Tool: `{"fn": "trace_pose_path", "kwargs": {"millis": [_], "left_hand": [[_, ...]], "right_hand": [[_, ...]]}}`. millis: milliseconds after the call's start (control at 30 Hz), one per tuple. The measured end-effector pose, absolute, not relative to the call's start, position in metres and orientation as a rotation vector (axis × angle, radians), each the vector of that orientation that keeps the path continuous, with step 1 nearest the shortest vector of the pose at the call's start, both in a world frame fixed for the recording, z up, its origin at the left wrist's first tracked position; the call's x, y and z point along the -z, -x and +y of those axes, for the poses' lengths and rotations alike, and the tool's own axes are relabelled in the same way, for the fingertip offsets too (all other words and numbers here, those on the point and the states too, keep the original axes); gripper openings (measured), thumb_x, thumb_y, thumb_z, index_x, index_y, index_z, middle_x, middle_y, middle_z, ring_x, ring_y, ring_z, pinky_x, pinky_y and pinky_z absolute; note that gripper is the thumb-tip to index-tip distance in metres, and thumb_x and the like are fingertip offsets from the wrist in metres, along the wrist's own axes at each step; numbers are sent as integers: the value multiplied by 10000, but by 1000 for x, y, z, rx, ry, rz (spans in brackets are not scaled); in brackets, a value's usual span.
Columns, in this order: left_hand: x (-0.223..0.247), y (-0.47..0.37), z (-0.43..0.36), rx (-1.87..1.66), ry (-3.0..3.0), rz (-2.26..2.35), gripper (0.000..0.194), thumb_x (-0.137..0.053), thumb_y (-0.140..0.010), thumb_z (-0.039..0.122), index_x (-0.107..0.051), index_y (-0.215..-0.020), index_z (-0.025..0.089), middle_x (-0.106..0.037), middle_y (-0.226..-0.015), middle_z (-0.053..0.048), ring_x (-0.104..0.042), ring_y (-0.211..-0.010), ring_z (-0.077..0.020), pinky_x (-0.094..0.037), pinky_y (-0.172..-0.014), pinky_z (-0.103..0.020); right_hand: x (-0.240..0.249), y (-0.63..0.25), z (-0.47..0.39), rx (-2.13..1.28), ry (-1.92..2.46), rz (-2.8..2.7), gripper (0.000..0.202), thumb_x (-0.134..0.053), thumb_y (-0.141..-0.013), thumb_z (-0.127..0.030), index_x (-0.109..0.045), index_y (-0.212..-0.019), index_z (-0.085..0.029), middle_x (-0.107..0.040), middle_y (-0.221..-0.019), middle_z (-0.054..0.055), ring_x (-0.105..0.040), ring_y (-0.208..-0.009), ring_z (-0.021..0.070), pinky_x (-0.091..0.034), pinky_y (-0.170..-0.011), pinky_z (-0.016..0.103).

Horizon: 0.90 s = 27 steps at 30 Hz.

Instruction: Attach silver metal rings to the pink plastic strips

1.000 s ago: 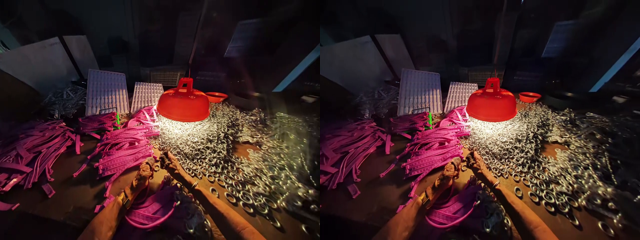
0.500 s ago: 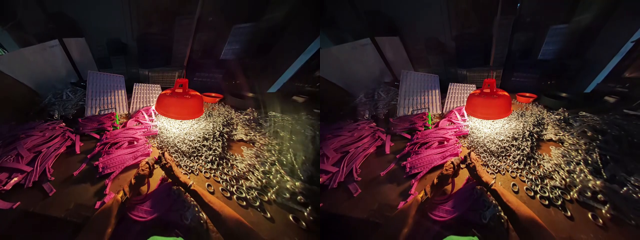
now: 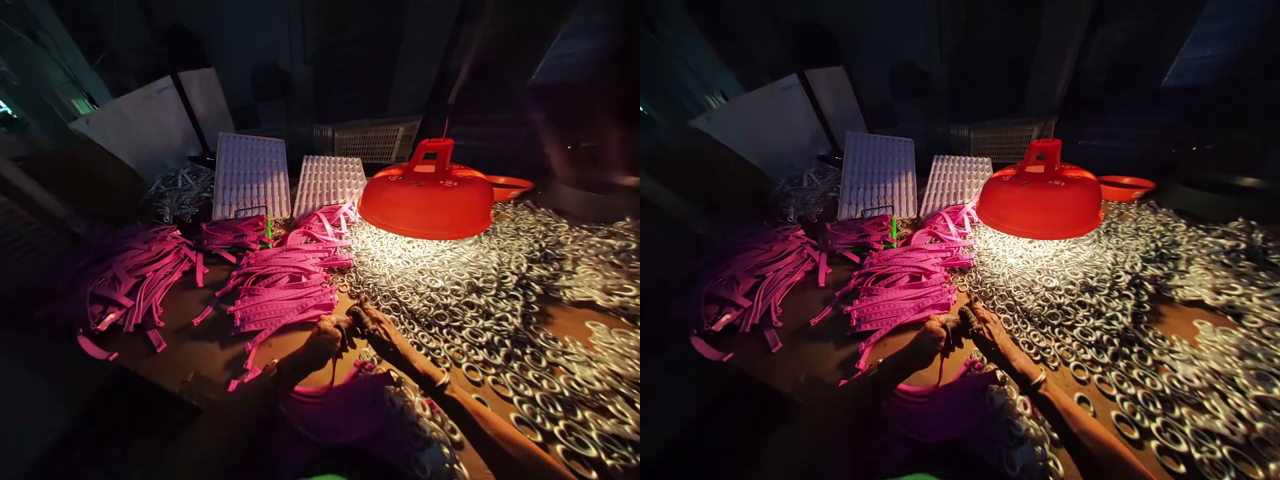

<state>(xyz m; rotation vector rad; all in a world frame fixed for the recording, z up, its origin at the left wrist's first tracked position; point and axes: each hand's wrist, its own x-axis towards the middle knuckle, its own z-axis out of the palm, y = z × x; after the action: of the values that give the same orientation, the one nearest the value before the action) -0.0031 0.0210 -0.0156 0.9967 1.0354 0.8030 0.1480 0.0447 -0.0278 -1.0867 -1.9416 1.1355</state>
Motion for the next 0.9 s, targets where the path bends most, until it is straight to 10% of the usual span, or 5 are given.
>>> {"fn": "trace_pose_path", "kwargs": {"millis": [267,567,900], "left_hand": [[-47,19,-9,-551,-1141,1040,263,-659,-666,339,-576,-567,110,-431,-441,61,-320,-381,-25,-211,-374,-185],[-37,14,-80,-386,-958,835,192,-666,-724,278,-681,-747,88,-614,-662,-45,-527,-540,-100,-392,-503,-210],[-36,3,-100,-496,-849,873,372,-730,-674,439,-601,-679,91,-532,-596,-16,-504,-552,-105,-403,-550,-237]], "right_hand": [[-5,-171,-38,-1011,1178,-2254,277,-429,-896,-434,-442,-1048,-202,-444,-463,-71,-385,-357,92,-194,-365,192],[-7,-183,-114,-934,1242,-2188,262,-351,-924,-415,-502,-842,-218,-572,-529,3,-458,-399,127,-245,-392,222],[2,-179,-120,-1486,1218,-1999,351,-373,-932,-453,-446,-1127,-169,-578,-716,21,-456,-590,128,-344,-507,226]]}}
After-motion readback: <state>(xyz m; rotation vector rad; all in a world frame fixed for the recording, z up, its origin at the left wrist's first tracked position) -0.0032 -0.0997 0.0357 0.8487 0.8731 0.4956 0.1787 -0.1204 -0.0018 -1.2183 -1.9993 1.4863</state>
